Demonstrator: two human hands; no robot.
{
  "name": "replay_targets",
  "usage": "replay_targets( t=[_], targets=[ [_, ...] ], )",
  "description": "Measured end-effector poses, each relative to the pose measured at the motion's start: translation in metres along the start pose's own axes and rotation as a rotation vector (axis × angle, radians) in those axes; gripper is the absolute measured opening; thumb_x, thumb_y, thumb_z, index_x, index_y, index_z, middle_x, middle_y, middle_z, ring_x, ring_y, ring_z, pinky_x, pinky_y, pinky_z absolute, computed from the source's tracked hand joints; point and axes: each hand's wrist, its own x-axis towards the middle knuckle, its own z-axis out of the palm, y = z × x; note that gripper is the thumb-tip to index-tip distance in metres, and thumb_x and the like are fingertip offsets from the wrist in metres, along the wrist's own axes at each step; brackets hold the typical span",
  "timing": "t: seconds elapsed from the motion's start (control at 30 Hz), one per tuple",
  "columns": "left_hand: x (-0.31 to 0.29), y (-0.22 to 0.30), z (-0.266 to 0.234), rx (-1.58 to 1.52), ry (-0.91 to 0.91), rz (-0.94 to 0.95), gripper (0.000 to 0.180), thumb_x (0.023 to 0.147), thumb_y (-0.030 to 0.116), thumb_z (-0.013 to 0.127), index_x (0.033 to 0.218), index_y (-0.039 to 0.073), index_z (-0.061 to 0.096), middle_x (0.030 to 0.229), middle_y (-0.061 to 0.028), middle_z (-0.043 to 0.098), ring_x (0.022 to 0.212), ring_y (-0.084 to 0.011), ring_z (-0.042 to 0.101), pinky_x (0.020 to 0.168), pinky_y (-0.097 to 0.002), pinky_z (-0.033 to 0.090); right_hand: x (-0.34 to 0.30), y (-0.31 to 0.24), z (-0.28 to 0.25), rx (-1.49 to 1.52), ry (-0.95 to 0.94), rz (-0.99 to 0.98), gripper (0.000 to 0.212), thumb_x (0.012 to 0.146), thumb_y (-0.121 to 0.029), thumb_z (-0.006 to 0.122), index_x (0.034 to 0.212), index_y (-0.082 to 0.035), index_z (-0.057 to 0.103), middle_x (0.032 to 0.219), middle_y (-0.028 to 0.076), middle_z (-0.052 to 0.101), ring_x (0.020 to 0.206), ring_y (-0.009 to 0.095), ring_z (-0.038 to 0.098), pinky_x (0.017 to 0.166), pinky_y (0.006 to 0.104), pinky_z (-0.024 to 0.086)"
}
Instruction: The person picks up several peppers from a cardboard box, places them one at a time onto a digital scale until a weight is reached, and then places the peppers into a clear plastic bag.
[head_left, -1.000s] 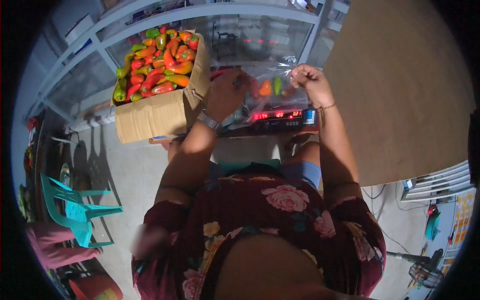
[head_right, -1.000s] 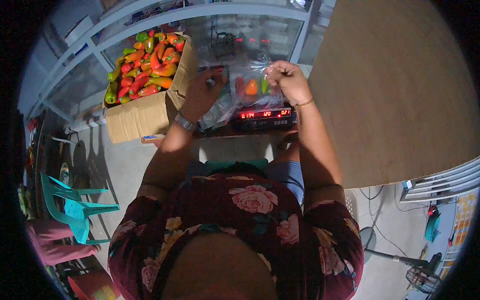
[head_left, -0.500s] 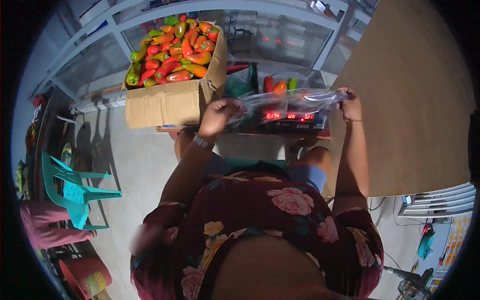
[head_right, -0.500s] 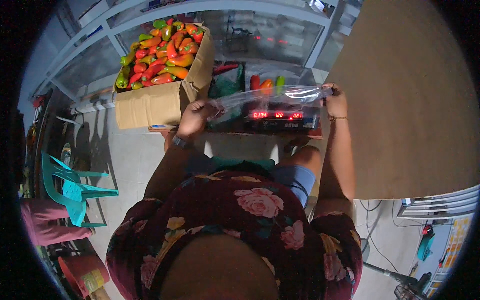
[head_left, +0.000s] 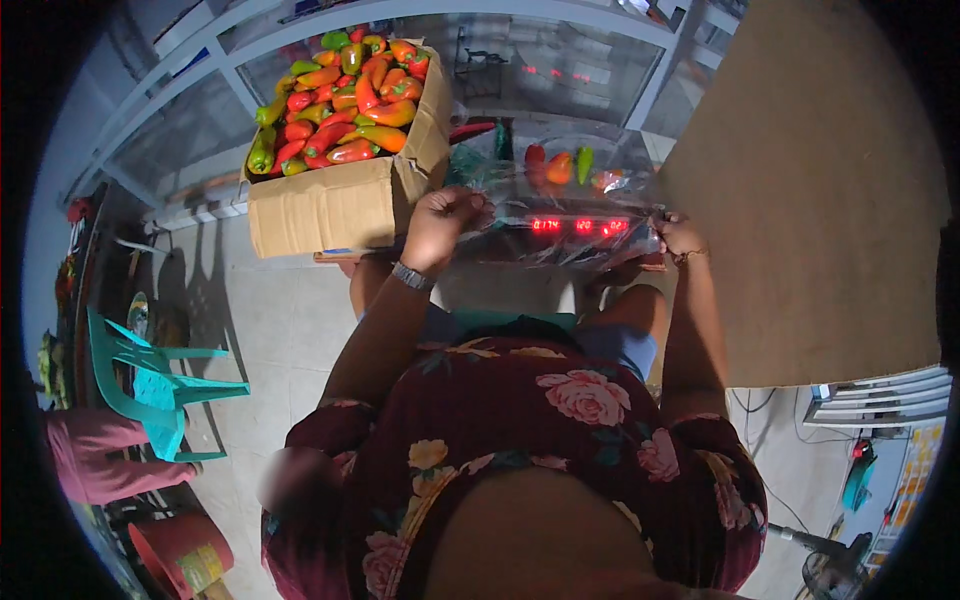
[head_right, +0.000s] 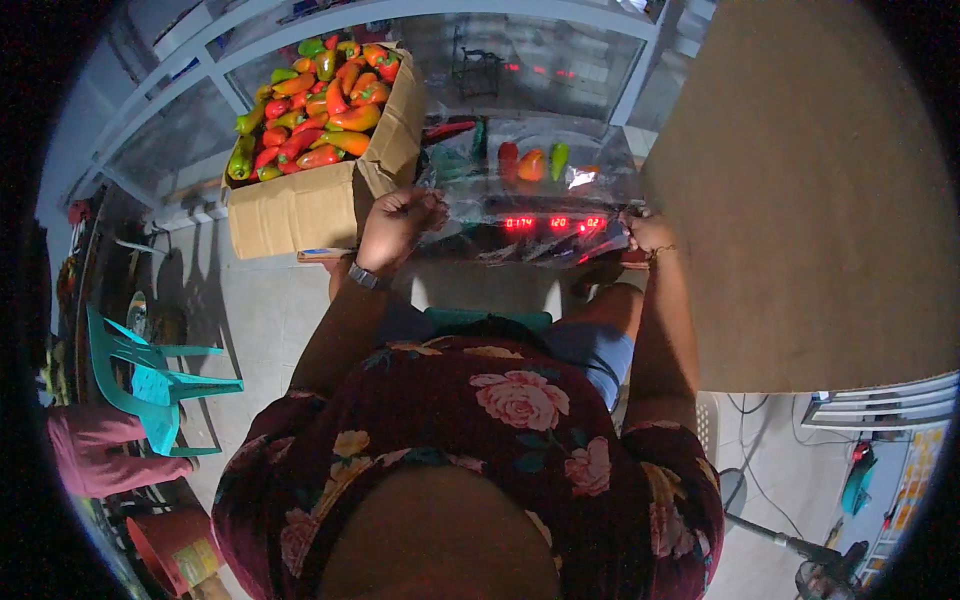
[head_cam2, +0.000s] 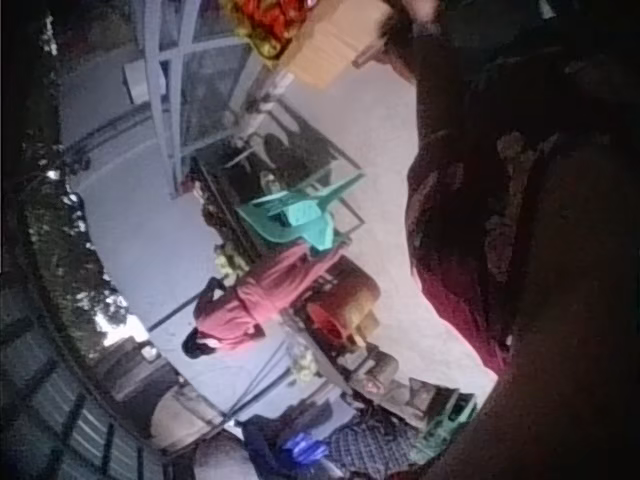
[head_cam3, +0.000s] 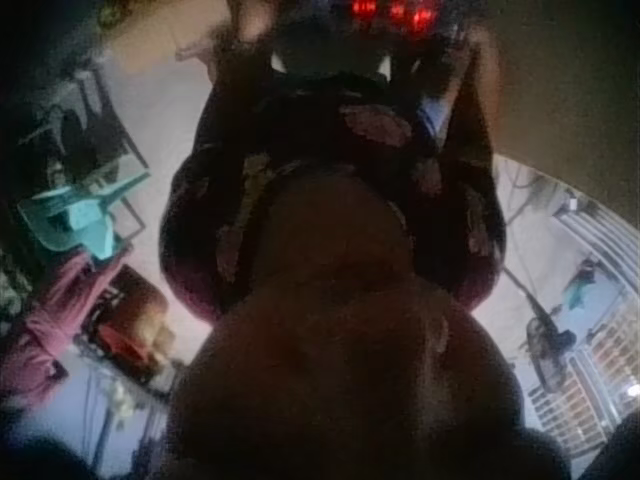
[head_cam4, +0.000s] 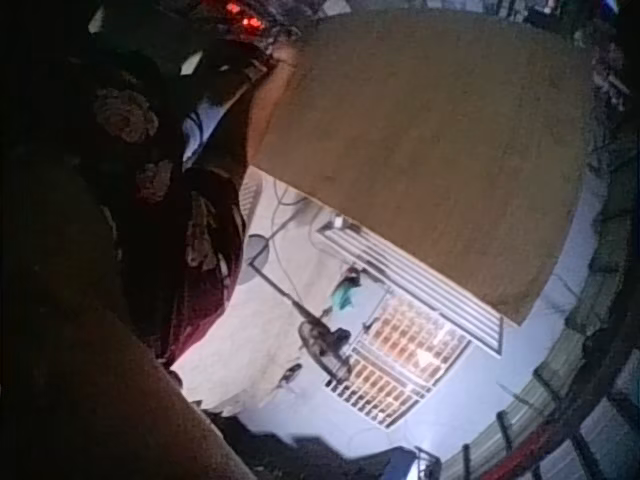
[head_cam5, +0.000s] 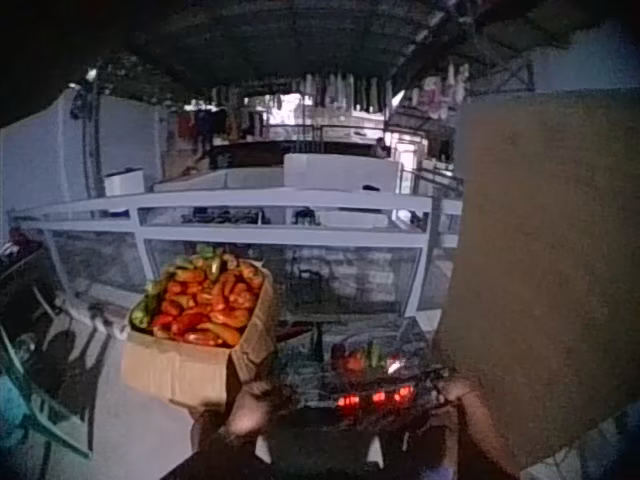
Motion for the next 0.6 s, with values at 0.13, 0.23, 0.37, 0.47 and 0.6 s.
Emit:
replay_targets(
  t=[0.13,0.23,0.37,0.47,0.6],
  targets=[
    [-0.001,0.004,-0.011,0.327,0.095,0.049,0.007,0.081,0.005,0.06,0.08,-0.002,0.062,0.075,-0.0063,0.063,0.065,-0.0112,0.06,0.057,-0.0227,0.048,-0.015,-0.004,0.001,-0.089,0.137,-0.076,0.014,0.083,-0.013,0.056,0.074,-0.003,0.057,0.061,0.002,0.054,0.049,0.009,0.046,0.04,0.0246,0.035],
    [0.003,-0.012,-0.011,0.123,0.063,0.039,0.008,0.081,0.004,0.06,0.077,-0.003,0.062,0.074,-0.0073,0.063,0.065,-0.0116,0.06,0.055,-0.0228,0.048,0.007,0.043,-0.016,0.058,0.284,-0.397,0.011,0.084,-0.013,0.055,0.078,-0.003,0.057,0.062,0.002,0.053,0.05,0.009,0.046,0.041,0.024,0.035],
    [-0.003,-0.014,-0.016,0.18,0.11,0.009,0.011,0.082,0.004,0.057,0.076,-0.004,0.061,0.073,-0.0072,0.063,0.063,-0.0107,0.059,0.053,-0.0235,0.046,-0.004,0.027,-0.02,0.044,0.191,-0.241,0.009,0.083,-0.011,0.055,0.081,-0.002,0.057,0.064,0.003,0.053,0.049,0.01,0.046,0.041,0.0237,0.035],
    [0.003,-0.019,-0.016,0.591,0.157,0.031,0.014,0.084,0.008,0.056,0.077,-0.003,0.061,0.071,-0.0061,0.063,0.061,-0.0096,0.057,0.052,-0.0235,0.044,-0.011,0.016,-0.021,0.009,0.15,-0.196,0.008,0.083,-0.009,0.055,0.08,-0.001,0.056,0.068,0.003,0.053,0.048,0.01,0.046,0.04,0.0232,0.034],
    [0.012,-0.034,-0.023,0.374,0.116,0.21,0.018,0.086,0.012,0.055,0.074,0.0,0.06,0.064,-0.0034,0.059,0.053,-0.0088,0.052,0.048,-0.0246,0.042,-0.025,0.001,-0.02,0.329,0.139,-0.214,0.004,0.083,-0.004,0.054,0.082,0.0,0.056,0.07,0.004,0.055,0.055,0.01,0.05,0.047,0.0211,0.038]
  ],
)
